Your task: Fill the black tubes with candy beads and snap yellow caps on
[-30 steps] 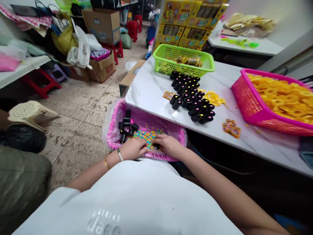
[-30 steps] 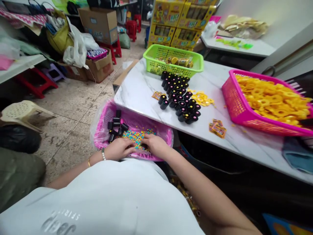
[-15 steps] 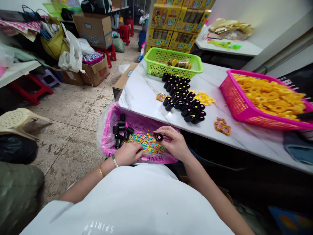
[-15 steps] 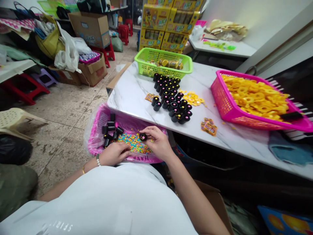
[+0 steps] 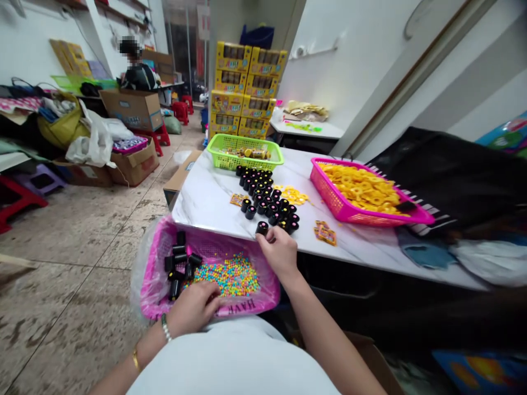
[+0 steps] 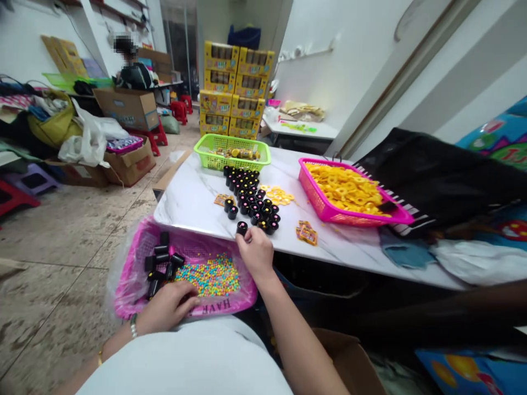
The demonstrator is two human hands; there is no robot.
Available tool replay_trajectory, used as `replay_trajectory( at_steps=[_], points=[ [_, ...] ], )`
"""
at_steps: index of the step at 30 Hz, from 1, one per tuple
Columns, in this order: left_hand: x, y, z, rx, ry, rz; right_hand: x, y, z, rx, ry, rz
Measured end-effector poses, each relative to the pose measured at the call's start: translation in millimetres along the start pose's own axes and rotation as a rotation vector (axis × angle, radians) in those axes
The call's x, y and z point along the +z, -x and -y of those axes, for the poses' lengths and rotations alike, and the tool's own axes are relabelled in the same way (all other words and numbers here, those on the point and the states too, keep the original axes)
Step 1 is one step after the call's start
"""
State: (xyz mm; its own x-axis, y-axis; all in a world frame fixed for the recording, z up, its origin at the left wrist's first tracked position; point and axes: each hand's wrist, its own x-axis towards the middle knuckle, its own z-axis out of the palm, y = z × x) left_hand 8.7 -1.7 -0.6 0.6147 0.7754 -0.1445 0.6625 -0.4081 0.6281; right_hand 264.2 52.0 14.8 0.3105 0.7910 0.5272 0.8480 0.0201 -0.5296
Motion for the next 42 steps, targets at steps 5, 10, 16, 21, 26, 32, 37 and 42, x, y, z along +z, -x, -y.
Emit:
replay_trajectory(
  at_steps=[5,10,16,21,26,32,37,42],
  points=[
    [-52.9,-29.4,-14.7,0.103,0.007,-0.096,1.0,-0.6,3.6,-0.051,0.123,-0.008],
    [-99.8,-109.4,-26.8,0.121,-0.011,-0.182,1.4,-6.4,9.2,-0.016,0.335,0.083],
    [-90.9,-200.4,-38.2,0.061,0.029,-0.23,-0.7,-12.3,9.6,-0.037,0.397,0.143],
    [-79.7,-228.3,-49.7,0.069,-0.007,-0.245,-1.0,-20.6,5.0,0.002,0.46,0.176],
    [-82.2,-223.0,-39.3,0.098,-0.07,-0.275,6.0,-15.1,-2.8,-0.077,0.448,0.066],
    [-98.4,-232.9,-17.7,0.175,-0.231,-0.35,10.9,-4.0,-11.5,-0.211,0.442,-0.053],
    [-119.4,-267.5,-19.9,0.17,-0.312,-0.181,10.6,-2.8,-10.3,-0.22,0.447,-0.076],
    [-139.3,-290.1,-26.4,0.057,-0.328,-0.042,10.8,-0.9,-10.4,-0.237,0.449,-0.07]
  ],
)
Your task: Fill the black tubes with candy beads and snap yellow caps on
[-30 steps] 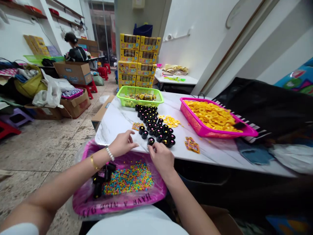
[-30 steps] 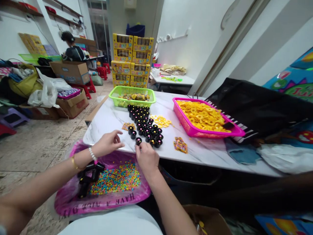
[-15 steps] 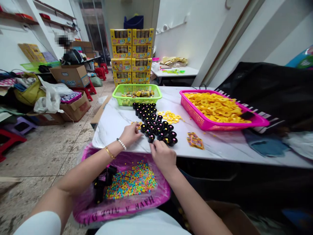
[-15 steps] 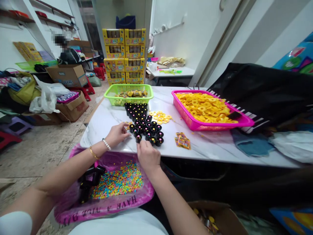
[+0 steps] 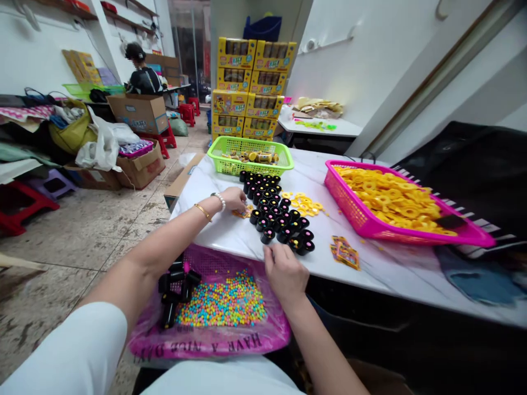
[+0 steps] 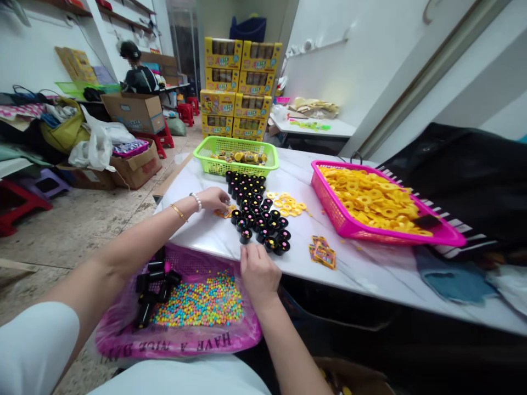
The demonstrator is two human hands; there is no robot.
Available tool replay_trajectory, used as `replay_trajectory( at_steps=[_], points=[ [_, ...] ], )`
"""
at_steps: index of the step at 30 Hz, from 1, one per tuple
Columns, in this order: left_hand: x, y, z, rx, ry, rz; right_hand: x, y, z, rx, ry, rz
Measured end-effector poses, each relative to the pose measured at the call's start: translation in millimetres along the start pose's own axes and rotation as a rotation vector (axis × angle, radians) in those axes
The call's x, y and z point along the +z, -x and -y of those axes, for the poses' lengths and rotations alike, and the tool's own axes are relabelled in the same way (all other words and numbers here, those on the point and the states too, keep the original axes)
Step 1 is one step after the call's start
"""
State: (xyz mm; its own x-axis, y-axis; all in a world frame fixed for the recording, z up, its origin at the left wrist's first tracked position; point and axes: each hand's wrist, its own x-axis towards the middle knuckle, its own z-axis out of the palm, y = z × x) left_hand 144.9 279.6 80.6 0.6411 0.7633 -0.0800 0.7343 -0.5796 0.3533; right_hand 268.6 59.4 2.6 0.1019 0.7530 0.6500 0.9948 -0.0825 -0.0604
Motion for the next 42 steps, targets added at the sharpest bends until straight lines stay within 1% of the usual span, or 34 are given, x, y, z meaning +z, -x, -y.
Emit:
replay_trajectory(
  at_steps=[3,9,12,17,22,24,27,32,34,38,42],
  points=[
    [-2.8,-6.1,-3.3,-0.054,-0.033,0.032,1.6,1.5,-0.8,-0.002,0.008,-0.016],
    [2.2,-14.6,-14.3,-0.111,-0.125,0.031,3.0,2.2,-0.6,-0.017,0.021,-0.035],
    [1.4,-18.1,-17.3,-0.131,-0.159,0.07,2.9,1.8,0.0,-0.016,0.021,-0.034],
    [-1.8,-15.7,-20.5,-0.134,-0.19,0.144,4.0,1.8,0.2,-0.004,0.009,-0.029],
    [-4.6,-12.8,-21.2,-0.145,-0.158,0.174,4.9,2.0,0.2,-0.012,0.011,-0.04],
    [-5.1,-12.1,-19.5,-0.15,-0.123,0.162,4.6,2.3,0.0,-0.013,0.012,-0.041],
    [-2.1,-6.0,-13.8,-0.146,-0.056,0.095,3.8,2.4,-0.3,-0.019,0.019,-0.045],
    [12.4,16.1,2.2,-0.119,0.043,-0.047,3.8,0.8,0.0,-0.036,0.036,-0.075],
    [16.5,20.0,7.3,-0.117,0.061,-0.09,4.6,0.3,0.2,-0.043,0.047,-0.087],
    [17.0,11.7,7.2,-0.132,0.061,-0.114,6.3,0.5,0.1,-0.038,0.074,-0.108],
    [12.8,2.6,-5.6,-0.171,0.006,-0.094,6.9,0.7,-0.7,-0.046,0.054,-0.132]
  ],
)
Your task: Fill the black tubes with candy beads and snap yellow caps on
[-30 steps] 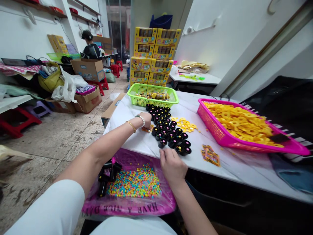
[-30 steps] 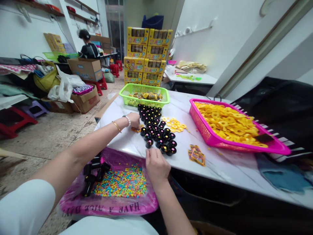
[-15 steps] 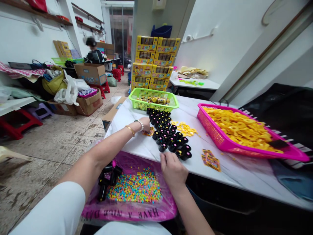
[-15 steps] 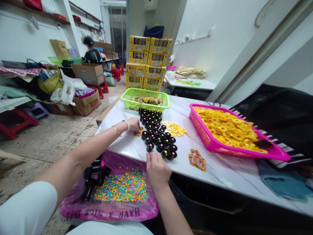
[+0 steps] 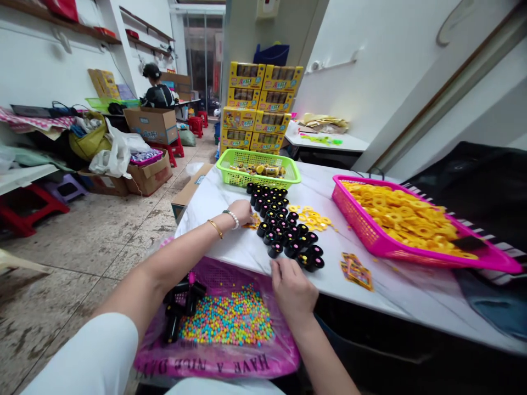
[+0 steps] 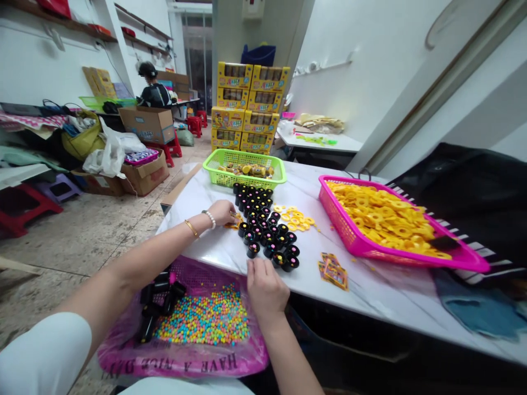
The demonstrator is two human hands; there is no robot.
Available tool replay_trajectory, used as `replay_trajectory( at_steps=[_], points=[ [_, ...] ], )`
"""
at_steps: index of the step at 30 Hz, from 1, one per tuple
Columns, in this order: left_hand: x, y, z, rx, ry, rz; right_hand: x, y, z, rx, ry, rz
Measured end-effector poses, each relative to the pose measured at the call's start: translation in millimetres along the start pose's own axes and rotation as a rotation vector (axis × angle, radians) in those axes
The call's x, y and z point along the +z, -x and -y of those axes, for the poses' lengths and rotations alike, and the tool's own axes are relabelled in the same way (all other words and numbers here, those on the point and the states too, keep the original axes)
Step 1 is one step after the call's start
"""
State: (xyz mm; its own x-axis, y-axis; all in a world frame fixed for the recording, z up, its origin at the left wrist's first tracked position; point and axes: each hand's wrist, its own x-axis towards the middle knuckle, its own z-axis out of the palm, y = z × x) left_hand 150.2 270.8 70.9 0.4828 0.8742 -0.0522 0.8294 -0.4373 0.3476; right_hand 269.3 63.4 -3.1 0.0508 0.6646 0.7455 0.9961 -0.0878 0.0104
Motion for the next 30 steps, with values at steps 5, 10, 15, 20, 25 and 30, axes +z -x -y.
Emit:
replay_trajectory(
  at_steps=[5,10,15,20,25,30],
  points=[
    [-3.2,6.1,-16.4,-0.028,-0.126,0.031,-0.3,0.5,1.3,0.014,-0.009,0.004],
    [-5.7,4.5,-18.2,0.003,-0.237,0.034,-1.5,-1.4,5.2,0.044,-0.033,0.014],
    [-5.0,-0.7,-9.9,0.052,-0.256,-0.026,-3.3,-5.1,5.8,0.055,-0.053,-0.001],
    [5.6,4.2,-6.9,0.087,-0.197,-0.105,-3.4,-5.2,4.8,0.043,-0.052,-0.047],
    [13.9,1.1,-1.0,0.096,-0.076,-0.115,-2.7,-5.3,2.5,0.018,-0.061,-0.054],
    [17.7,-2.9,6.1,0.131,0.075,-0.065,-5.3,-4.8,1.0,0.018,-0.047,-0.032]
  ],
)
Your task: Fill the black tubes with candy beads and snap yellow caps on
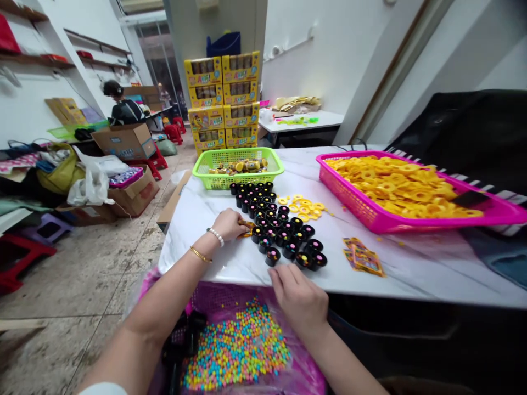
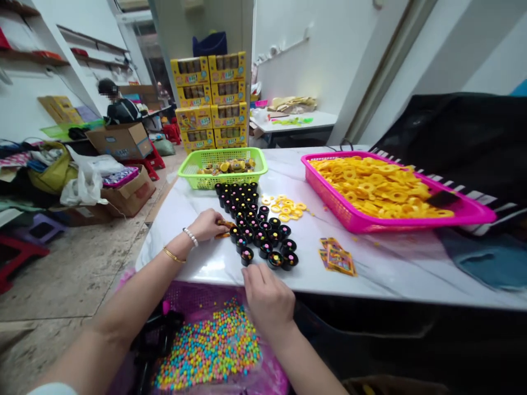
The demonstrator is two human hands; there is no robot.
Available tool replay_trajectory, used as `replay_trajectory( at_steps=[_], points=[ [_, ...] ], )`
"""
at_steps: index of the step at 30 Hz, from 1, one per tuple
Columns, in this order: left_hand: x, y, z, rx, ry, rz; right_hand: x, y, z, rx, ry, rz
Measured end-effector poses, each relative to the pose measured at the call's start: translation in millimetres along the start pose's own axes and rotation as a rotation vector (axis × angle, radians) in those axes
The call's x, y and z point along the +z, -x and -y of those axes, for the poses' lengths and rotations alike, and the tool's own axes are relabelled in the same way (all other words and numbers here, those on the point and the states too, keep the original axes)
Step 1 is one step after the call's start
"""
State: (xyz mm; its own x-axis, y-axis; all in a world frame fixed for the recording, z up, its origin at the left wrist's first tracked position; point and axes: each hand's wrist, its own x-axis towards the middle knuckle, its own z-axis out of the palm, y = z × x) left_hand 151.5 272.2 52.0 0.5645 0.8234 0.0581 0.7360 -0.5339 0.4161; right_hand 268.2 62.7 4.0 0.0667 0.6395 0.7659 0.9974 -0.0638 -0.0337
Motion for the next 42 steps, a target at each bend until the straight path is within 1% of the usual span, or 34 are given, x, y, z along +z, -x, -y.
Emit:
replay_trajectory(
  at_steps=[6,12,15,18,19,21,24,26,28,29,31,34,37,39,42],
  points=[
    [1.8,5.1,3.7,0.004,0.207,-0.084,-0.8,-1.2,-1.3,-0.013,-0.009,0.037],
    [0.8,-2.8,21.9,-0.094,0.444,-0.127,-0.6,-2.4,-1.7,-0.02,-0.007,0.05],
    [2.1,-9.5,27.6,-0.154,0.489,-0.167,1.2,-0.9,-0.8,-0.011,-0.009,0.044],
    [-5.5,-8.1,28.9,-0.198,0.491,-0.213,3.5,3.1,-1.9,-0.007,-0.015,0.024],
    [-10.8,-3.3,28.9,-0.199,0.483,-0.223,3.3,4.8,-2.9,-0.008,-0.031,0.008],
    [-23.4,14.7,28.7,-0.176,0.453,-0.239,0.1,7.5,-4.7,-0.013,-0.13,-0.009],
    [-37.8,57.2,28.5,-0.118,0.403,-0.245,-12.6,6.7,-2.1,0.003,-0.459,0.01],
    [-39.4,85.4,28.3,-0.067,0.364,-0.227,-21.9,0.0,5.8,0.028,-0.641,0.009],
    [-35.0,104.5,28.9,-0.009,0.333,-0.198,-25.6,-12.3,18.0,0.04,-0.717,-0.008],
    [-31.6,109.7,29.8,0.019,0.329,-0.182,-23.7,-20.0,25.0,0.046,-0.729,-0.008],
    [-24.7,111.9,33.0,0.041,0.351,-0.155,-11.7,-36.6,38.3,0.073,-0.76,0.032],
    [-19.7,104.6,39.7,0.03,0.401,-0.167,19.0,-58.9,52.0,0.144,-0.867,0.186],
    [-21.5,99.6,46.0,0.047,0.471,-0.177,46.1,-74.1,56.0,0.233,-1.031,0.366],
    [-23.3,100.3,48.8,0.083,0.528,-0.159,56.8,-80.0,56.1,0.292,-1.123,0.465],
    [-23.2,103.3,50.9,0.104,0.587,-0.143,65.2,-82.3,57.0,0.327,-1.138,0.526]
  ],
)
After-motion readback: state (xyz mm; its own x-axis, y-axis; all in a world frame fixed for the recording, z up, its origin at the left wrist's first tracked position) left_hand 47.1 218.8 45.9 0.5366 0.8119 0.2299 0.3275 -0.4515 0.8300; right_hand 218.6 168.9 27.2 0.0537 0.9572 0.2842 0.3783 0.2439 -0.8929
